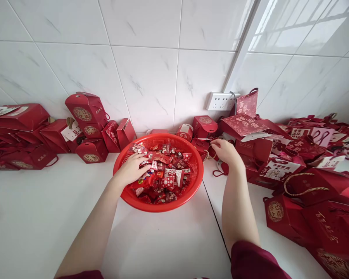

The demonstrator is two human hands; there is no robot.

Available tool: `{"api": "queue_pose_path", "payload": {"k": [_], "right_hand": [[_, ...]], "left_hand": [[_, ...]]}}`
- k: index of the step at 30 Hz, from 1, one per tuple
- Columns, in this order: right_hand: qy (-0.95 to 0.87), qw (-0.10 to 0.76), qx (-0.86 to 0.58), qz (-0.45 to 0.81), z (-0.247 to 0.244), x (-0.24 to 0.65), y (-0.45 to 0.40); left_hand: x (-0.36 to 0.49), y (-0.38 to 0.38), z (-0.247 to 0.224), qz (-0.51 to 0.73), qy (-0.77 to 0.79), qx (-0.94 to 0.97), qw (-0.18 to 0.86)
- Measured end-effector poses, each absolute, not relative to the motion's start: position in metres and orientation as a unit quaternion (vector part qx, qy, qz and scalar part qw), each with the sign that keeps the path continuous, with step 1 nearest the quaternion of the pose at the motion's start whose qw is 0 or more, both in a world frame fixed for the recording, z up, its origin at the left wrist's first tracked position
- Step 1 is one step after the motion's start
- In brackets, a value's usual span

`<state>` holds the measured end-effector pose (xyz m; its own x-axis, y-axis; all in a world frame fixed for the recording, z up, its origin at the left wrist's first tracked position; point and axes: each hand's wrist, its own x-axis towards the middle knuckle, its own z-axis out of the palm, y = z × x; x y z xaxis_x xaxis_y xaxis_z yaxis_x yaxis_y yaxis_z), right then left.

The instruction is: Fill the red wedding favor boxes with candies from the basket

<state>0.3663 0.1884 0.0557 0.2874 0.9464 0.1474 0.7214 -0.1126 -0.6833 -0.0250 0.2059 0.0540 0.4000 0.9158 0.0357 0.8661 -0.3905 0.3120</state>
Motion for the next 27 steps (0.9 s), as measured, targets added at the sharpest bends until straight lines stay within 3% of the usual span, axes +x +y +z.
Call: {"api": "queue_pose_path", "payload": {"k": [2, 6, 8, 13, 19, 27], "right_hand": [[-0.553, 0.424, -0.688, 0.204, 0.047, 0.358, 0.204], [-0.377, 0.667, -0.465, 0.444, 0.03, 0.346, 0.229], [-0.314, 0.71, -0.396, 0.49, 0.021, 0.346, 0.237], [-0.306, 0.743, -0.367, 0.469, 0.015, 0.348, 0.244], [-0.438, 0.704, -0.284, 0.481, 0.062, 0.335, 0.202], [-0.566, 0.634, -0.411, 0.329, 0.093, 0.289, 0.156]], "left_hand": [[-0.027, 0.203, 0.053, 0.106, 0.528, 0.832, 0.132], [-0.027, 0.2, 0.055, 0.118, 0.516, 0.836, 0.143], [-0.027, 0.2, 0.055, 0.122, 0.514, 0.837, 0.146], [-0.026, 0.203, 0.052, 0.118, 0.51, 0.838, 0.153], [-0.023, 0.201, 0.057, 0.119, 0.51, 0.837, 0.161], [-0.024, 0.174, 0.122, 0.286, 0.566, 0.764, 0.119]]}}
